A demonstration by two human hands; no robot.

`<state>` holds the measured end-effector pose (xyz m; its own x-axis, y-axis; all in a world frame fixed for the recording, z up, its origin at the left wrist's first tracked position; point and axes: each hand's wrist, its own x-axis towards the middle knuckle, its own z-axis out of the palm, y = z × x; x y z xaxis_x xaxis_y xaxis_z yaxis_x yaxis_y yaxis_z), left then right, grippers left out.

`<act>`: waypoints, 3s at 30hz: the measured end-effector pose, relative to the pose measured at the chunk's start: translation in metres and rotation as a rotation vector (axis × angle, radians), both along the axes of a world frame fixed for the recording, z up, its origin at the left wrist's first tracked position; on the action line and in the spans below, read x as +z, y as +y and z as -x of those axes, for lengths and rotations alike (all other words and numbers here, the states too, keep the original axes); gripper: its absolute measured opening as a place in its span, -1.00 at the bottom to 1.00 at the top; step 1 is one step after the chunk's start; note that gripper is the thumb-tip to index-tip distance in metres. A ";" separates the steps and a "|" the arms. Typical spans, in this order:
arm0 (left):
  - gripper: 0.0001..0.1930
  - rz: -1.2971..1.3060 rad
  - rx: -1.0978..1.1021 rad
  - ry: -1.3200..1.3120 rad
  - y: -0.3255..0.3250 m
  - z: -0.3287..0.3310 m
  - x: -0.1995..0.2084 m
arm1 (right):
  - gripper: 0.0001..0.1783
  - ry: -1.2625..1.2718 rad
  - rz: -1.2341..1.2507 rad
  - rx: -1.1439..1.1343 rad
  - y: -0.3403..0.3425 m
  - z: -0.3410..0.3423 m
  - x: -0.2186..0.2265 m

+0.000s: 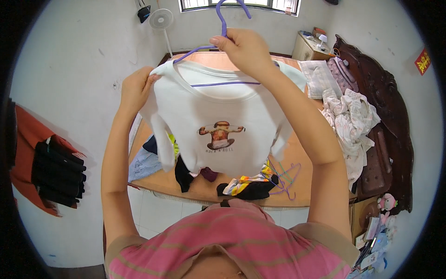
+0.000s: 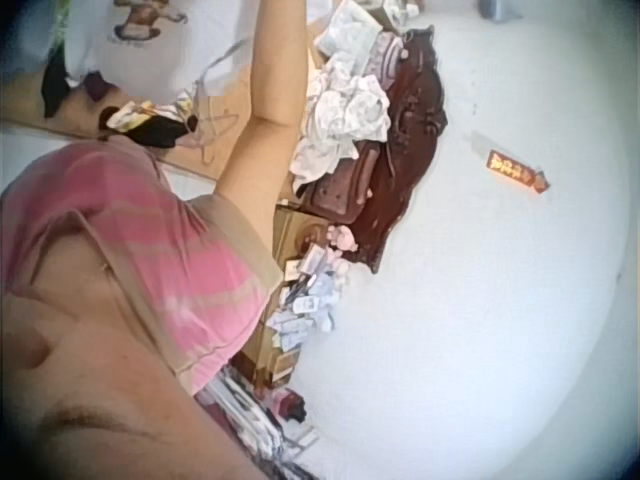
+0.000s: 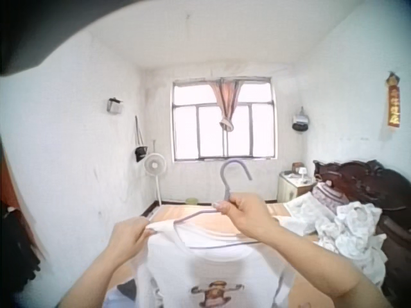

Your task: The person takes various clothes from a bed, inserts hangers into them, and hangs the clothes on a metal garment rack in a bedroom.

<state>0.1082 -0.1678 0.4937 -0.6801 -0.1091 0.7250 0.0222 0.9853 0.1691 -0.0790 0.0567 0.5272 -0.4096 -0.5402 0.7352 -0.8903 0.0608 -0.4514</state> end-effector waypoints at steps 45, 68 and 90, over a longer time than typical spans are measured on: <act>-0.84 -0.773 -0.322 -0.864 0.114 -0.024 -0.367 | -0.71 -1.827 0.139 0.029 0.050 0.173 -0.107; -0.21 -0.635 0.446 -0.856 -0.024 0.063 -0.576 | -0.77 -0.174 -0.904 -0.133 -0.175 0.350 -0.418; -0.79 -1.806 0.472 -0.200 -0.060 0.011 -0.557 | -0.31 -1.036 -0.745 -0.621 -0.128 0.100 -0.728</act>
<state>0.0976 -0.2274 -0.0634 -0.4187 -0.7312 -0.5386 -0.3120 -0.4412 0.8414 -0.1786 -0.0716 -0.2012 -0.8895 -0.1973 -0.4121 0.0778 0.8234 -0.5622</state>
